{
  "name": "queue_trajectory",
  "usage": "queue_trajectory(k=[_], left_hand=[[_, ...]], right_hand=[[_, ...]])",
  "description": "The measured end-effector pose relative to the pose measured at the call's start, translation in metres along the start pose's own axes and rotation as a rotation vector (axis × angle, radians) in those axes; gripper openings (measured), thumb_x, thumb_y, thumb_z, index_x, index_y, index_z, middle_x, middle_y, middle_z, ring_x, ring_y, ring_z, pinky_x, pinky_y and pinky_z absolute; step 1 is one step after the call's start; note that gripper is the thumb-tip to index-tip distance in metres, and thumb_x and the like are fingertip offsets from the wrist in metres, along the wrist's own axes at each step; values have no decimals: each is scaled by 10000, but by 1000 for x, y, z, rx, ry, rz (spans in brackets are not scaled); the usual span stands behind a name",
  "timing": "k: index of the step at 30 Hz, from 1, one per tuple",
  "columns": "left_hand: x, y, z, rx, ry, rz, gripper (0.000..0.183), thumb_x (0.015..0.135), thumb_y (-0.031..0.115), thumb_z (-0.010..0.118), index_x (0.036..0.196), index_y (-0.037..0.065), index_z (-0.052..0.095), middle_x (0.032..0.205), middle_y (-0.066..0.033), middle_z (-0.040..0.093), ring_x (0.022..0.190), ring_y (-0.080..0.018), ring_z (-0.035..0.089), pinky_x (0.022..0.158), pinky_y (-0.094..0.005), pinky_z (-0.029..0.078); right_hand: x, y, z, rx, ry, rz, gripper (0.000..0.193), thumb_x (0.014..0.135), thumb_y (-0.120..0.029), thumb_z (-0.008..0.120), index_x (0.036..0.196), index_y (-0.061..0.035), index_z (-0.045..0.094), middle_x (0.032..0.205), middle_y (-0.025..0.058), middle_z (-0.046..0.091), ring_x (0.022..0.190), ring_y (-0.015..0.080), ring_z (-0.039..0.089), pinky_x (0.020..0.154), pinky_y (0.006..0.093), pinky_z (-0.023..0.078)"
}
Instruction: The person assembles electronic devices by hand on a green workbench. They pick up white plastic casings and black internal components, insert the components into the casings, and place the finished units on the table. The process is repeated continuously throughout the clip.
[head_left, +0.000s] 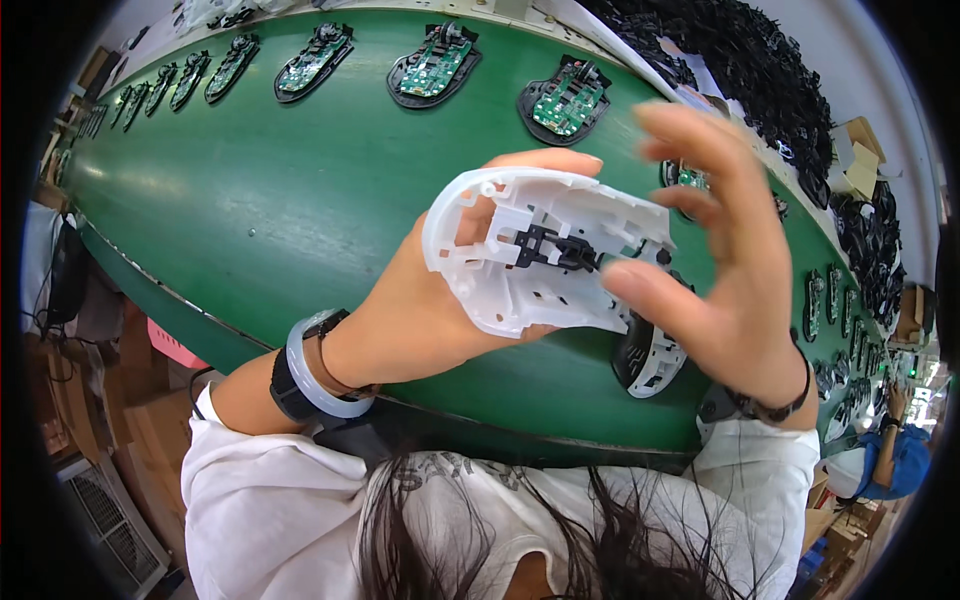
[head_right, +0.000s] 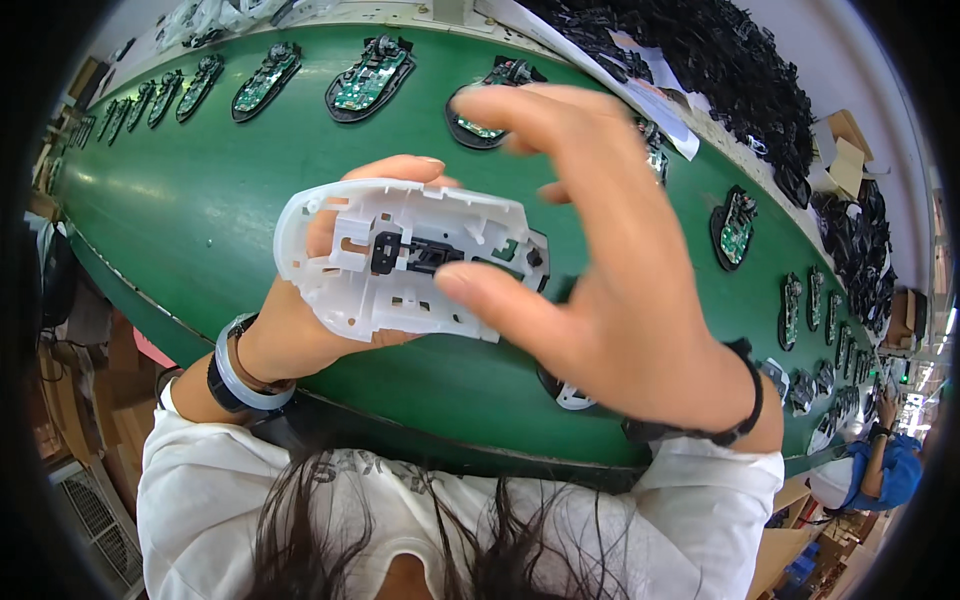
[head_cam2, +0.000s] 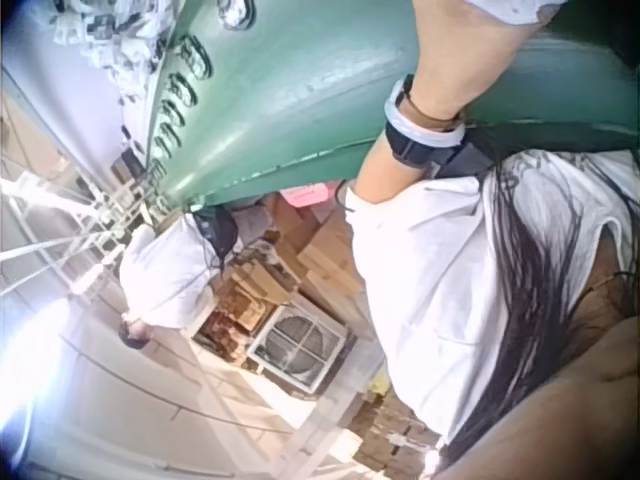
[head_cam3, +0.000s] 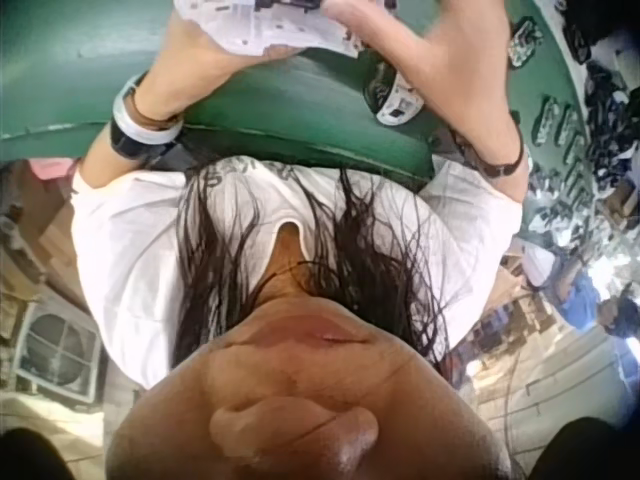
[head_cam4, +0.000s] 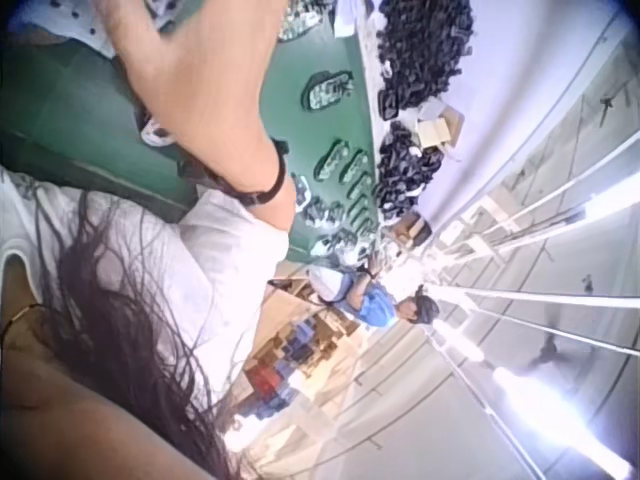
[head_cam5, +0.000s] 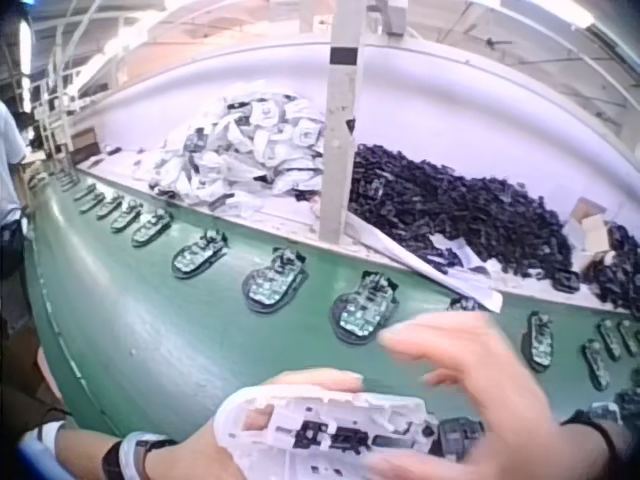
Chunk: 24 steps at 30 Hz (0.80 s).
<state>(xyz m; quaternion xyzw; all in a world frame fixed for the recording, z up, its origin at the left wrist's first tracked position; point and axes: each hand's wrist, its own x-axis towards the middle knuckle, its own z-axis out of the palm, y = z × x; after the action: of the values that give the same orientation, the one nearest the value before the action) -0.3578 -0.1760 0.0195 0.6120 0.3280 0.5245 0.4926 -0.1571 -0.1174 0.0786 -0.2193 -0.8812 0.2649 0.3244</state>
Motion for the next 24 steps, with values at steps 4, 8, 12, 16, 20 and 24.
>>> queue_trajectory(k=[4, 8, 12, 16, 20, 24], left_hand=[[0, 2, -2, -73, 16, -96, 874, 676, 101, 785, 1395, 74, 289, 1295, -88, 467, 1172, -215, 501, 967, -360, 437], [-8, -2, 2, -522, 60, -156, 838, 726, 65, 699, 1425, 71, 238, 1303, -89, 454, 1170, -235, 506, 956, -382, 450], [-4, 5, -1, -479, 129, -243, 607, 798, 31, 548, 1360, 52, 320, 1233, -92, 492, 1091, -212, 546, 865, -363, 507], [-6, 10, -4, -409, 218, -343, 454, 809, -14, 463, 1260, 17, 431, 1102, -84, 556, 913, -169, 607, 688, -291, 555], [-7, 9, -4, -368, 251, -306, 362, 825, -3, 467, 1187, 8, 482, 985, -69, 593, 787, -148, 629, 583, -264, 548], [-5, 6, -4, -324, 226, -303, 314, 859, 57, 540, 1166, 9, 499, 949, -63, 606, 750, -136, 631, 542, -247, 532]], right_hand=[[5, 10, 14, 202, -120, 167, 553, 783, -29, 681, 1281, -30, 442, 1100, 67, 508, 1016, 134, 526, 865, 256, 440], [4, 6, 17, 4, -49, 71, 569, 761, 5, 684, 1275, -31, 441, 1105, 85, 517, 1022, 160, 539, 842, 266, 449], [12, 8, 20, -184, -5, -199, 634, 712, 22, 711, 1279, -30, 433, 1170, 131, 535, 1069, 243, 534, 839, 327, 455], [18, 14, 31, -182, -5, -330, 678, 679, 19, 728, 1283, -33, 426, 1217, 154, 544, 1094, 325, 512, 853, 388, 449], [22, 20, 35, -220, 4, -510, 667, 654, 23, 730, 1258, -36, 453, 1139, 117, 592, 1093, 337, 517, 899, 404, 421], [10, 15, 40, -465, 40, -534, 485, 687, -71, 715, 1139, -84, 541, 1047, 30, 642, 1085, 295, 551, 972, 489, 347]])
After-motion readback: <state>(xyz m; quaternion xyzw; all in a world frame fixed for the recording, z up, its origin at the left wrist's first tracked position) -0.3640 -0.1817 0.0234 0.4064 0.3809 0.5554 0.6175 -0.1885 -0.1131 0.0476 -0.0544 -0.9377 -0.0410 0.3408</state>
